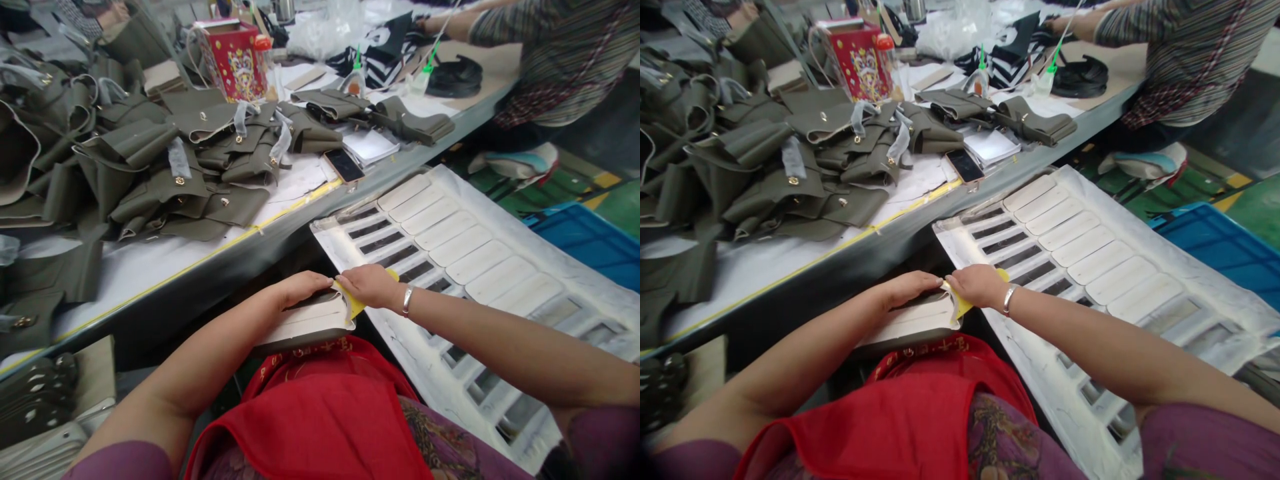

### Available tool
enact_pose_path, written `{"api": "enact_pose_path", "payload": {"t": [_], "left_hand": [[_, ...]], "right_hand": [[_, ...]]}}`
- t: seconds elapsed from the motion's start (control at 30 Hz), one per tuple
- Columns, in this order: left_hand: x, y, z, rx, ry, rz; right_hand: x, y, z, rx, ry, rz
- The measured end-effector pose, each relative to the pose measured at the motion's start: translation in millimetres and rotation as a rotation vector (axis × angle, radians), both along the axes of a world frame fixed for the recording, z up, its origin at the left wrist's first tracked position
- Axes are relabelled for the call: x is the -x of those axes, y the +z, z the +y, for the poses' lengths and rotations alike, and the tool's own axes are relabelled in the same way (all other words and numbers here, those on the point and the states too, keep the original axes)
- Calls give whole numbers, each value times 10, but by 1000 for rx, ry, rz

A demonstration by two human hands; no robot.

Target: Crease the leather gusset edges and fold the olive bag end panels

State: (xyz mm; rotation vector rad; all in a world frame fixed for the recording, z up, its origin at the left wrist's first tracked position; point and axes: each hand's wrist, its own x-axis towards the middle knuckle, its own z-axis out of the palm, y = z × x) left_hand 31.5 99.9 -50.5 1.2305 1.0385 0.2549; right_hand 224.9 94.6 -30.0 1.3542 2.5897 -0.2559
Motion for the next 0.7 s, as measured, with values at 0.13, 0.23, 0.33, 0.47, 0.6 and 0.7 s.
{"api": "enact_pose_path", "payload": {"t": [0.13,0.23,0.33,0.47,0.6,0.7], "left_hand": [[52,36,-40,-25,-107,86],[73,62,-71,-99,-178,163],[100,87,-95,-164,-242,220],[172,87,-100,-191,-296,257],[262,87,-97,-279,-367,281],[317,131,-127,-314,-390,356]], "right_hand": [[0,-2,-9,-20,78,-12],[-6,-14,3,-24,157,-8],[11,-22,30,-24,226,-4],[100,12,92,-20,279,-16],[219,56,180,-10,335,-36],[316,67,225,-4,395,-39]]}}
